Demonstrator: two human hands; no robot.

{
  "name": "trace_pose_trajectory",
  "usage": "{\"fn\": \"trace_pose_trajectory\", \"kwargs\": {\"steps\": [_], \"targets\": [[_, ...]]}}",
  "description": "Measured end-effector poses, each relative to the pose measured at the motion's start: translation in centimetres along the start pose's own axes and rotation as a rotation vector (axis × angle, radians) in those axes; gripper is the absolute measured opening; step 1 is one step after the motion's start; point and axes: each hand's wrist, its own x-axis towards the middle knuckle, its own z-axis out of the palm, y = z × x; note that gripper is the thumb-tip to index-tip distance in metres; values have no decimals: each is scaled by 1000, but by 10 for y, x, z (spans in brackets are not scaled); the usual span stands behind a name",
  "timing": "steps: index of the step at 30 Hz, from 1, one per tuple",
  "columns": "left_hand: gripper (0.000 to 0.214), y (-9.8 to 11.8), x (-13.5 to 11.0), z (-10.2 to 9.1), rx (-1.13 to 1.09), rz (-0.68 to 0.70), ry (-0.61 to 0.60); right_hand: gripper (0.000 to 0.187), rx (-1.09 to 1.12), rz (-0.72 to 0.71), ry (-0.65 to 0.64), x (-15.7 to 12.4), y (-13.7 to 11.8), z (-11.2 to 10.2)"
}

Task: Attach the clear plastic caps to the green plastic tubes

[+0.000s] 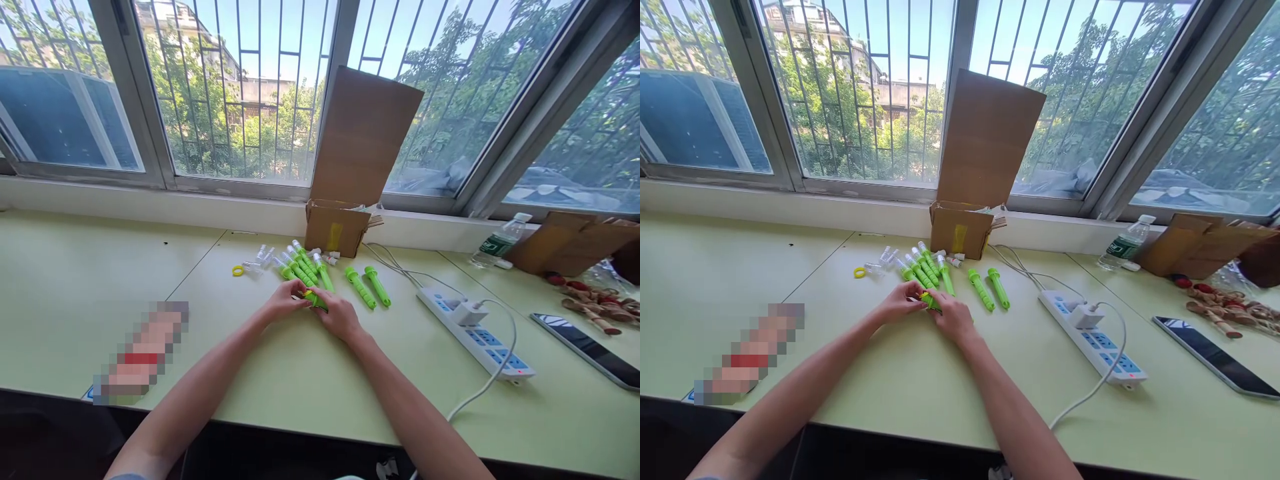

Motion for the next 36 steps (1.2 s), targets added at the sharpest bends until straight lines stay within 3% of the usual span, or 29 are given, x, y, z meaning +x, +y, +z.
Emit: {"fn": "trace_pose_trajectory", "kwargs": {"steps": [36], "targets": [[35, -4, 1, -1, 41, -6, -9, 48, 46, -14, 10, -1, 0, -2]]}}
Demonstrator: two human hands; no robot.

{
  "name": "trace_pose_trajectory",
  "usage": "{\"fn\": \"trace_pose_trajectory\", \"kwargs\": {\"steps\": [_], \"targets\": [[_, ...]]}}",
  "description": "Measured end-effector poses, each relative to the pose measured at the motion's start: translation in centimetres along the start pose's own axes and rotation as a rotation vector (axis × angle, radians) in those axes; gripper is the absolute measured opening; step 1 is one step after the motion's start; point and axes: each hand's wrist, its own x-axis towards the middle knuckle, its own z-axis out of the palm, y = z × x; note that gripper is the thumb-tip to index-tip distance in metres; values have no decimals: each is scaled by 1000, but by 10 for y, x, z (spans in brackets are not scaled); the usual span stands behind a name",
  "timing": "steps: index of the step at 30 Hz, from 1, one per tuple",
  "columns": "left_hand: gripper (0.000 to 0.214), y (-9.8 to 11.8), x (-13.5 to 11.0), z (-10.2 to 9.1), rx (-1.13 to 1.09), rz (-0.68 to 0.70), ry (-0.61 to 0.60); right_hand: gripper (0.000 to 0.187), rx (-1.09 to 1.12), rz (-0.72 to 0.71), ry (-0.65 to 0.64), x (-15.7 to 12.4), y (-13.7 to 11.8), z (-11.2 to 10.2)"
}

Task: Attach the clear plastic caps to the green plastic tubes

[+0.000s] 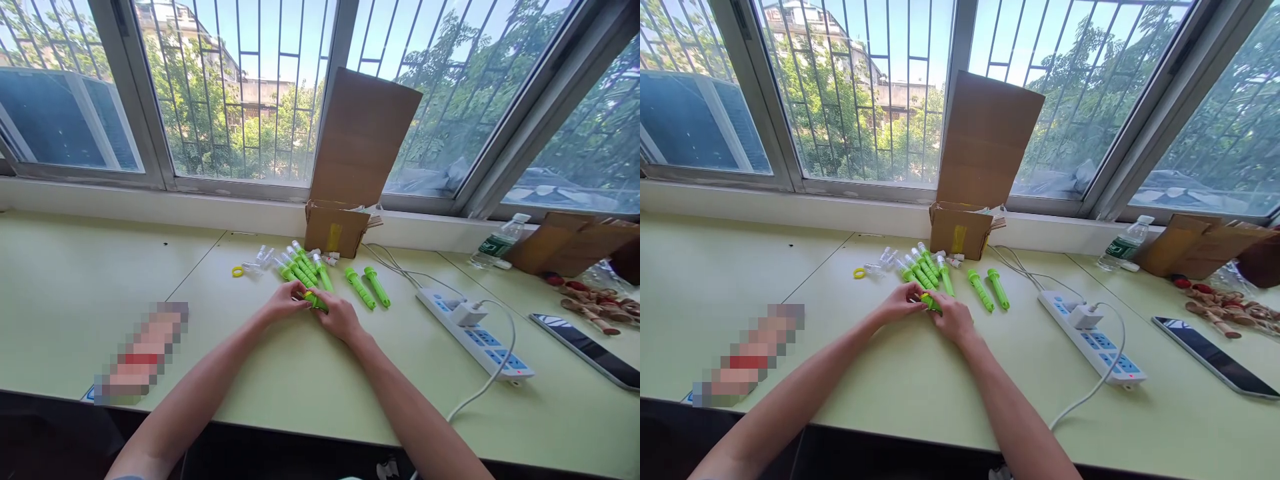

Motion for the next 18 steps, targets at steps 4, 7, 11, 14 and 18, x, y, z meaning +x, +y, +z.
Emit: {"fn": "trace_pose_trajectory", "kwargs": {"steps": [4, 7, 11, 14, 18], "targets": [[35, -2, 0, 0, 12, -1, -7, 49, -5, -1, 0, 0, 0, 0], [35, -2, 0, 0, 24, 7, -2, 49, -11, 7, -4, 0, 0, 1], [34, -2, 0, 0, 40, 8, -4, 49, -11, 10, -1, 0, 1, 2], [33, -2, 0, 0, 44, 11, -6, 48, -7, 3, 6, 0, 2, 2], [33, -2, 0, 0, 47, 13, -9, 48, -8, -1, 4, 0, 2, 2]]}}
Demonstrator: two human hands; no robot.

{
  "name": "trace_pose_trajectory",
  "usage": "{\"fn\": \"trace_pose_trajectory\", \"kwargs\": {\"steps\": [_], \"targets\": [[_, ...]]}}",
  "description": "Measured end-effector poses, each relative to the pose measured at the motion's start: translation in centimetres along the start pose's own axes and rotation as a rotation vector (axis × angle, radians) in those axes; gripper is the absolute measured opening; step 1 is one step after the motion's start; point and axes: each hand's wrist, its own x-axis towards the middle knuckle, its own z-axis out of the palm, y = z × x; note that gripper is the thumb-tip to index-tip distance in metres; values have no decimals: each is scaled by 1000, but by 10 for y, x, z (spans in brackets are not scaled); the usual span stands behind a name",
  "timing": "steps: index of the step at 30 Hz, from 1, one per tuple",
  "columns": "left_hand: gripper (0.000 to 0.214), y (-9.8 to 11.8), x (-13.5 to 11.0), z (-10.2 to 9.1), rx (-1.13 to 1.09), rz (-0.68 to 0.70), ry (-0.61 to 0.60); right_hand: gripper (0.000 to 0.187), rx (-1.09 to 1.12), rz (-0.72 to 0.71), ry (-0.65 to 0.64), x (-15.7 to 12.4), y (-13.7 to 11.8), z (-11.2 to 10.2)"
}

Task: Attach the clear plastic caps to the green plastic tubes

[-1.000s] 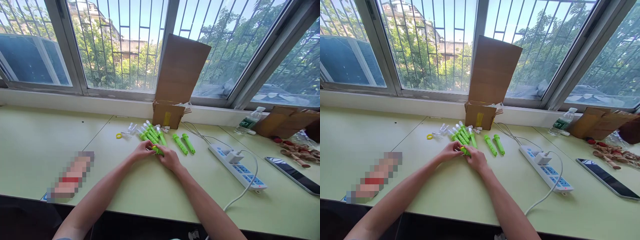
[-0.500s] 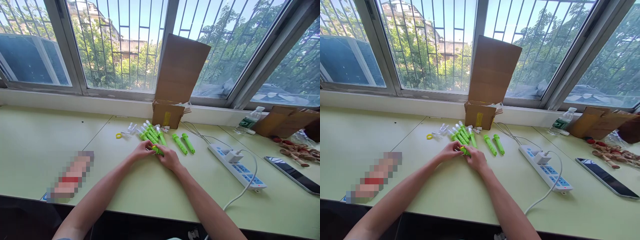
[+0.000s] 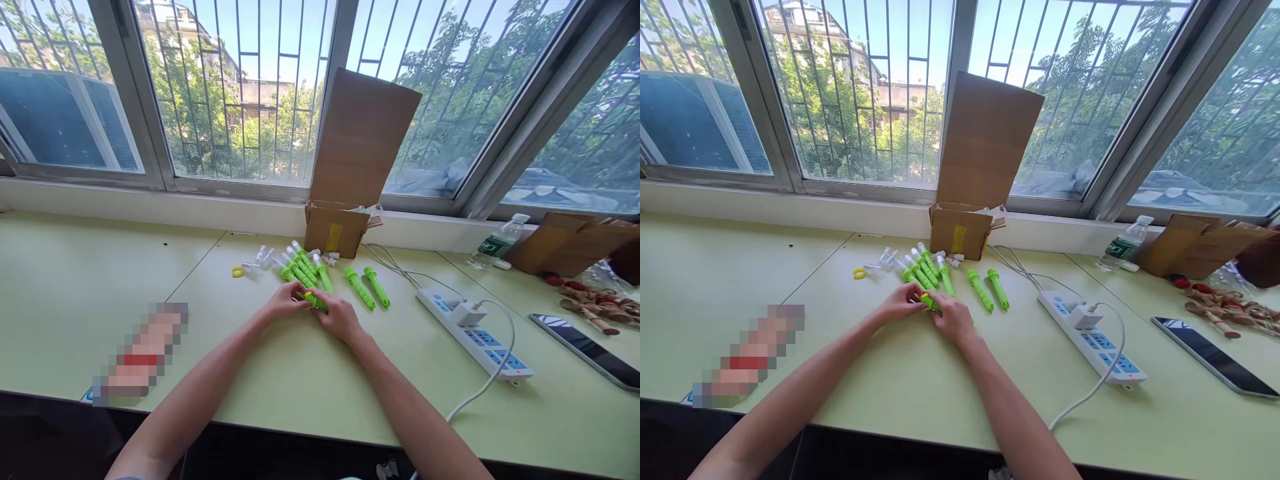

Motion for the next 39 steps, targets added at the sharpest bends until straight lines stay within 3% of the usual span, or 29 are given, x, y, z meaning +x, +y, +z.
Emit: {"fn": "trace_pose_trajectory", "kwargs": {"steps": [39], "targets": [[31, 0, 0, 0, 14, 7, -1, 50, -5, 16, -18, 1, -1, -1]]}}
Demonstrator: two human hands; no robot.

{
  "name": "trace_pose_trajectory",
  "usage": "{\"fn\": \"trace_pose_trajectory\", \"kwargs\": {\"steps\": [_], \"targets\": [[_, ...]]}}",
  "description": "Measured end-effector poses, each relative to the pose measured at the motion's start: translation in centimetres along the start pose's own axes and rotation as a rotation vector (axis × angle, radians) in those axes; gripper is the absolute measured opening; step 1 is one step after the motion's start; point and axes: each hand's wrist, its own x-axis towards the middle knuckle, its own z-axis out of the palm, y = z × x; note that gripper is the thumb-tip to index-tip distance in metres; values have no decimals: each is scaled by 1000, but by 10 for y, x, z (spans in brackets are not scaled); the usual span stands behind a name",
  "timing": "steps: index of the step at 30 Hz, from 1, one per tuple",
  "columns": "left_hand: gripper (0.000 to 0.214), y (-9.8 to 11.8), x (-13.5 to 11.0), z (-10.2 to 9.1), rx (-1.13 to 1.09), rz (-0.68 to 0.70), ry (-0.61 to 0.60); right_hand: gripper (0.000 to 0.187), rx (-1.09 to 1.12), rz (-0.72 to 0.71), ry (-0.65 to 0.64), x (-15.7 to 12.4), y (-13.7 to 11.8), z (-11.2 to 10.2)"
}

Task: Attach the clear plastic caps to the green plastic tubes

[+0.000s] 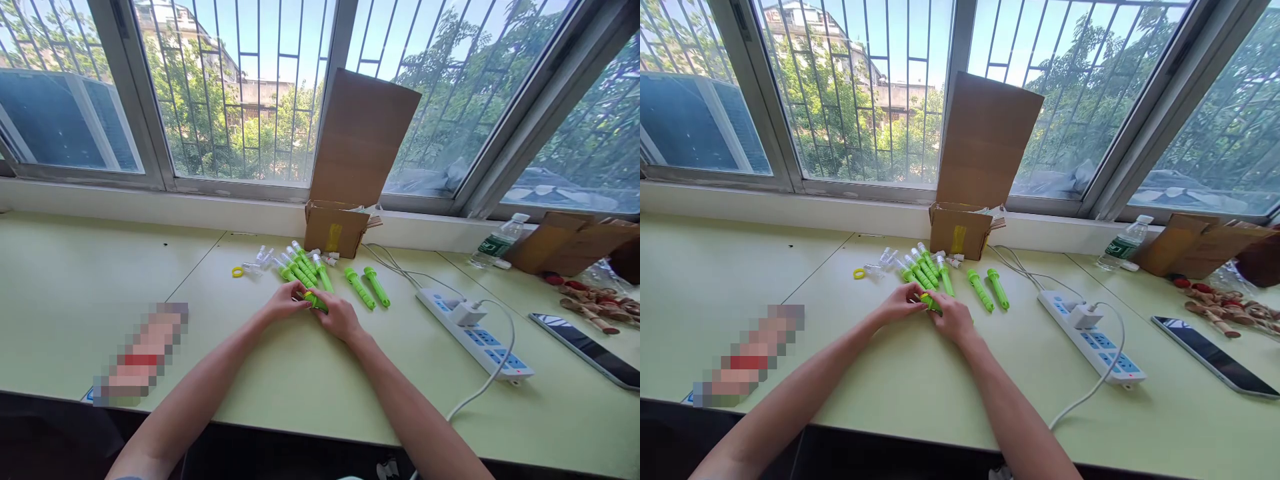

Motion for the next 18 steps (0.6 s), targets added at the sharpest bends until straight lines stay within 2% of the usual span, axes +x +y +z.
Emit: {"fn": "trace_pose_trajectory", "kwargs": {"steps": [18], "targets": [[35, 1, 0, -1, 1, -22, 2, 51, 9, 16, -20, 0, -3, -3]]}}
